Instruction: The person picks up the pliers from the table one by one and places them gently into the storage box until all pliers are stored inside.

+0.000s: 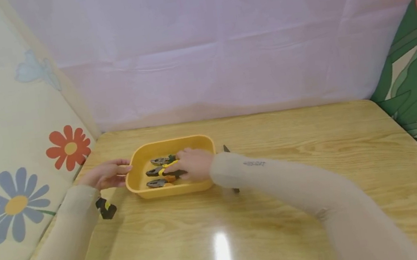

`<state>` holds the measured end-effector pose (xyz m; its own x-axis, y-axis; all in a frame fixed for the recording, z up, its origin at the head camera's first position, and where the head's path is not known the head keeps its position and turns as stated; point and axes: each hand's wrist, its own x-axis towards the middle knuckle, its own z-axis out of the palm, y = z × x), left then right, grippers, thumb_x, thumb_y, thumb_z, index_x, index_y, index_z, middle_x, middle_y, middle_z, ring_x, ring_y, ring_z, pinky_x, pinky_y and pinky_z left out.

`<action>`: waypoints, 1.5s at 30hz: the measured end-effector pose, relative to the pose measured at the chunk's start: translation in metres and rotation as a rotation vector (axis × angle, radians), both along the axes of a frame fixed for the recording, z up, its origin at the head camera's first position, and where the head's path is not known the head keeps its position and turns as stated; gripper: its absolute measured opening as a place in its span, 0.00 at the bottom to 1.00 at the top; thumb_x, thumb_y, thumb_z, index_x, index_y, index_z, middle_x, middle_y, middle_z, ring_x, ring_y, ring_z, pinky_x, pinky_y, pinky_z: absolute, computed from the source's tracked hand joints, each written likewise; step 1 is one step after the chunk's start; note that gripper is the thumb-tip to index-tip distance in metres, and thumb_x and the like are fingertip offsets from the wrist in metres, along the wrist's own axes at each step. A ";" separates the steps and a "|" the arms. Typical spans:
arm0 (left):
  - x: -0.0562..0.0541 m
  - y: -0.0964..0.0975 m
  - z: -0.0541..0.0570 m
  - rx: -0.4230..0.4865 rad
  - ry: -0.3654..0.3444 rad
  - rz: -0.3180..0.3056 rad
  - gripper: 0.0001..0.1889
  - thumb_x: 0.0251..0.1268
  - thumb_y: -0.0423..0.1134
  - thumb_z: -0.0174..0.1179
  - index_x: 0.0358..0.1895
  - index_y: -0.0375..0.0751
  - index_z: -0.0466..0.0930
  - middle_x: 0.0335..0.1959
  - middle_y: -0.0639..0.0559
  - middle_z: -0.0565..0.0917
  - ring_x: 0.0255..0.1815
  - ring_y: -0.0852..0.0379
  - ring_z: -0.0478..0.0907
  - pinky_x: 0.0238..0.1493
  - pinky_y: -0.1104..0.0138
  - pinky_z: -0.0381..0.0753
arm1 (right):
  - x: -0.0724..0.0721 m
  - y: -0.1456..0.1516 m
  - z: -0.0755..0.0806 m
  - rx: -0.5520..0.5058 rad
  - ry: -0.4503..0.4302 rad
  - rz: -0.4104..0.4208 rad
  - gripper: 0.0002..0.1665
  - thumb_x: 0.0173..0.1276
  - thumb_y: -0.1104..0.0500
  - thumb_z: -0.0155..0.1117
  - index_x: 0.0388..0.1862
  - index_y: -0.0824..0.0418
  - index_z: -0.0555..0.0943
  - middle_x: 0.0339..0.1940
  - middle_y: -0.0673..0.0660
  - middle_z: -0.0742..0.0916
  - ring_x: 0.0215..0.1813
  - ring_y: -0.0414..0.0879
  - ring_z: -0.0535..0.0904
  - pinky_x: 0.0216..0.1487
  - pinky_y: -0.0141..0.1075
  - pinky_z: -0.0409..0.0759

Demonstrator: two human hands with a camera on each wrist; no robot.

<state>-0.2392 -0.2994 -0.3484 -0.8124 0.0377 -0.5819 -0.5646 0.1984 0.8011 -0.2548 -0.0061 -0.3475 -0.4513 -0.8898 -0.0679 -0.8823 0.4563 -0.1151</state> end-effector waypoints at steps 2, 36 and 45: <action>0.000 0.000 0.000 0.002 0.006 -0.007 0.15 0.75 0.31 0.48 0.60 0.34 0.62 0.40 0.45 0.73 0.32 0.57 0.79 0.37 0.68 0.84 | -0.003 -0.003 -0.003 0.027 0.000 0.007 0.28 0.74 0.57 0.57 0.71 0.43 0.70 0.62 0.62 0.76 0.59 0.54 0.72 0.55 0.45 0.75; 0.003 0.004 -0.002 -0.008 0.030 -0.007 0.12 0.76 0.31 0.48 0.58 0.34 0.64 0.37 0.47 0.74 0.30 0.59 0.79 0.34 0.70 0.84 | -0.029 -0.049 -0.030 0.426 0.104 0.076 0.38 0.76 0.42 0.49 0.79 0.35 0.46 0.73 0.59 0.67 0.72 0.56 0.62 0.70 0.48 0.64; 0.004 0.005 0.000 -0.025 0.031 -0.010 0.14 0.76 0.31 0.48 0.60 0.33 0.62 0.40 0.46 0.73 0.32 0.58 0.78 0.35 0.70 0.83 | -0.017 -0.015 0.005 0.200 0.039 0.072 0.33 0.75 0.43 0.52 0.76 0.46 0.61 0.65 0.60 0.73 0.62 0.53 0.70 0.58 0.45 0.74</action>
<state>-0.2354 -0.2949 -0.3486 -0.8298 0.0314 -0.5571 -0.5375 0.2236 0.8131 -0.2723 -0.0207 -0.3420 -0.3926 -0.8905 -0.2300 -0.9156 0.4020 0.0063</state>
